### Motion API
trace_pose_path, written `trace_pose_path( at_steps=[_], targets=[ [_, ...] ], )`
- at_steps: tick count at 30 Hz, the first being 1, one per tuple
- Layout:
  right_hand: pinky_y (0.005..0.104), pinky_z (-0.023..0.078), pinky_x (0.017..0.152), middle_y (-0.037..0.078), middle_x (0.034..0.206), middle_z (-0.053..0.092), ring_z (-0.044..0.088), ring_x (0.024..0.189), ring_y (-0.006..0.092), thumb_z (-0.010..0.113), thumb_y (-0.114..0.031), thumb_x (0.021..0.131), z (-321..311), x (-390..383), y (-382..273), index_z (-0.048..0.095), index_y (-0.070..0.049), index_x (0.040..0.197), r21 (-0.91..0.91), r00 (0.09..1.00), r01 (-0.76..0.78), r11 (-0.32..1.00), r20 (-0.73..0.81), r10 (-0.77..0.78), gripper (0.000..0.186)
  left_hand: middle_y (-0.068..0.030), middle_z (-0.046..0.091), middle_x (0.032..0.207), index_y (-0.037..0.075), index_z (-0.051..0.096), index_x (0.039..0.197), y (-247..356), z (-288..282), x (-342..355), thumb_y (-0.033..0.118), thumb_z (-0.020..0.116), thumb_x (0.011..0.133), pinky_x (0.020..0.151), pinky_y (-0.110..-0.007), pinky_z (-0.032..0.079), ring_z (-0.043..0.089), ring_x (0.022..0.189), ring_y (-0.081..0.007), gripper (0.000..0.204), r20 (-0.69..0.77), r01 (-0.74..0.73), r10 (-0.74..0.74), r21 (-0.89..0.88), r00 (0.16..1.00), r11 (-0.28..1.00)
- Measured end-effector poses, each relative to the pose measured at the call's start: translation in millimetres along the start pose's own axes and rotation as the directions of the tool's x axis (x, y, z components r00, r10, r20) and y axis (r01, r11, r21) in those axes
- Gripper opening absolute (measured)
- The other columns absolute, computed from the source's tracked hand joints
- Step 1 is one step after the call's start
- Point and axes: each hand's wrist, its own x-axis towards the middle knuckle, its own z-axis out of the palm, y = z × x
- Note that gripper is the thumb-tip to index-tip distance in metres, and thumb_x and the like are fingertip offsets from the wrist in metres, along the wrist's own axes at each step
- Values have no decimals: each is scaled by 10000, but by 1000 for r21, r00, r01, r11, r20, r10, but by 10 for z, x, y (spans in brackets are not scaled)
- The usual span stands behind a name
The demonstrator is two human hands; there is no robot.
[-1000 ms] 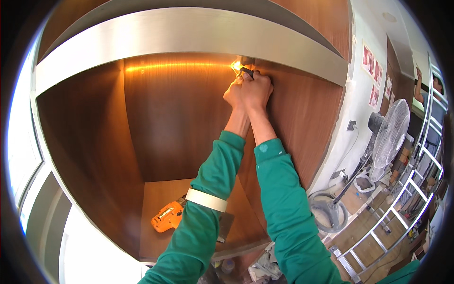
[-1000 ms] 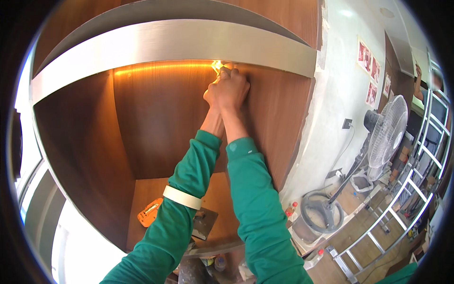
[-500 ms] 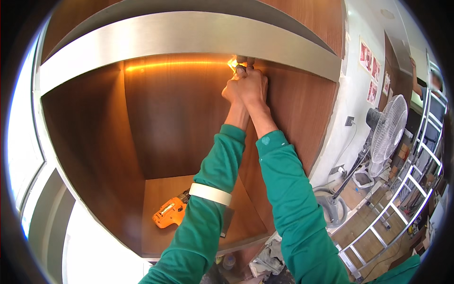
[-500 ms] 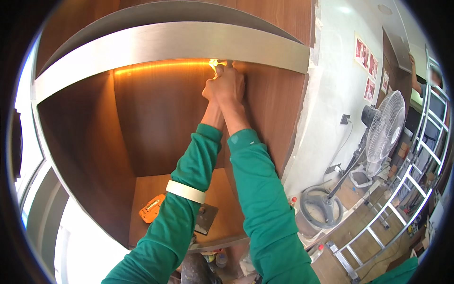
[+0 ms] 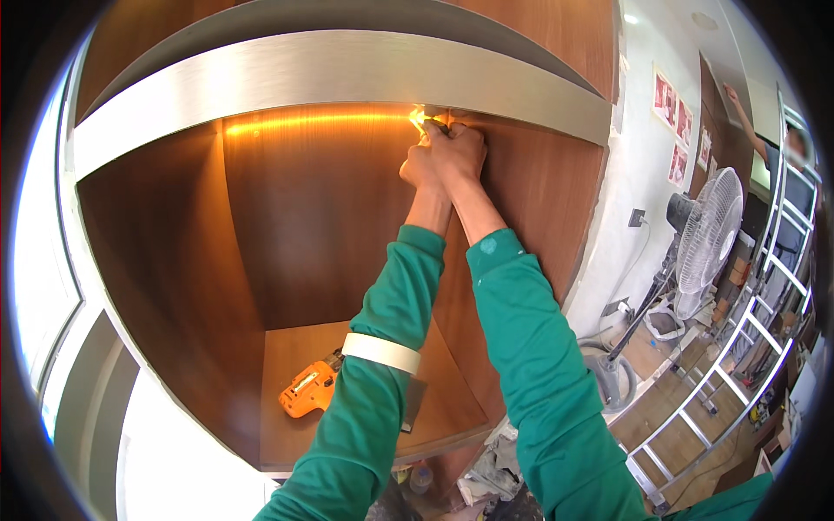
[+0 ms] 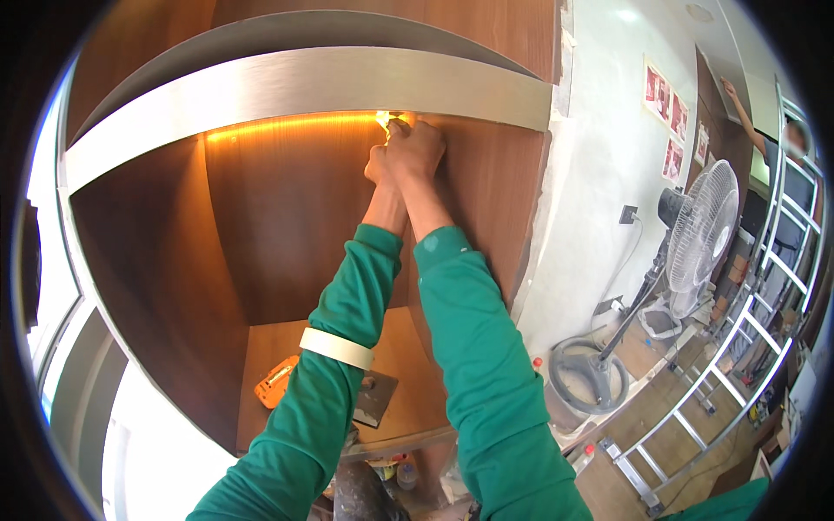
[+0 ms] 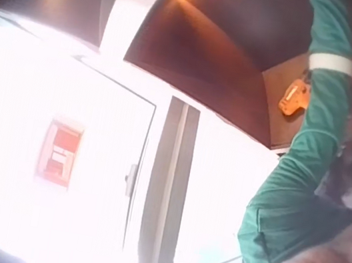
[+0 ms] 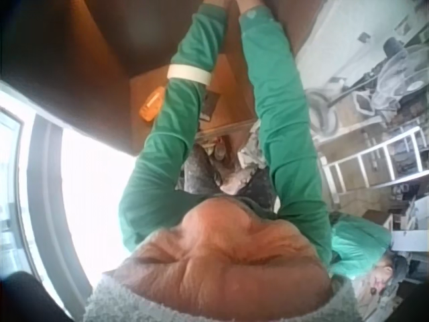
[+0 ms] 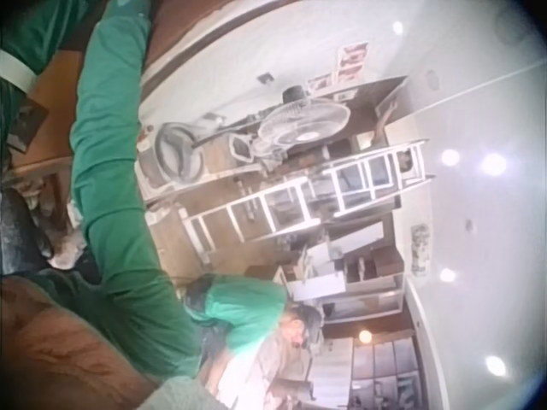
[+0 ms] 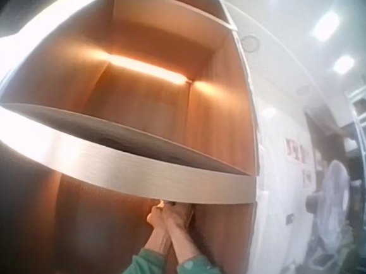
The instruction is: The person installs an LED strip along the inner edge of a curved wooden cabinet. They use a small handheld tool to press and adjust the strip into place, working continuously along the curve. A second person is visible in the background using a floor polisher.
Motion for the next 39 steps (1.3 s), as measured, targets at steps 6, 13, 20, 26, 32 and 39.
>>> trace_pose_path(
  at_steps=[6,13,20,26,32,39],
  targets=[
    [387,537,780,187,886,718,710,834,276,708,-226,853,-10,-87,-116,712,38,902,118,1000,4,993,24,-7,269,-40,640,768,-63,688,919,118,-15,-7,38,582,934,584,-284,456,558,683,-115,147,4,-32,32,57,999,998],
    [391,543,774,226,923,695,694,906,330,598,-161,884,-9,-120,0,651,43,1102,-83,983,162,983,96,-154,304,-53,647,774,-72,688,937,145,-41,-79,32,583,928,588,-285,463,570,690,-123,148,17,-73,71,170,997,983],
    [432,524,850,270,998,686,665,974,395,612,-179,880,-30,-142,-40,666,30,1085,16,1000,-8,1000,16,8,297,-67,655,779,-80,688,956,219,50,-243,26,583,923,592,-287,470,581,698,-132,153,36,-145,145,472,989,870],
    [427,517,852,253,950,698,679,911,404,599,-160,899,238,-205,-59,672,38,1046,120,974,99,988,-213,-72,257,-101,663,781,-87,695,973,489,-242,-116,57,599,914,589,-291,482,602,688,-148,183,286,-296,187,408,940,864],
    [456,526,738,195,849,697,685,822,365,629,-101,881,320,-130,108,659,17,1040,351,923,222,910,-377,-79,200,-125,654,732,-76,687,855,1685,-461,-169,134,594,880,501,-271,442,602,595,-155,232,573,-485,-92,759,814,435],
    [387,525,684,139,786,699,690,770,309,582,17,875,523,-191,143,639,8,1064,306,874,267,914,-476,-97,197,-123,603,535,-45,646,703,2541,-46,-3,435,714,840,392,-266,378,488,371,-123,505,336,-467,-459,860,822,-206]
  ],
)
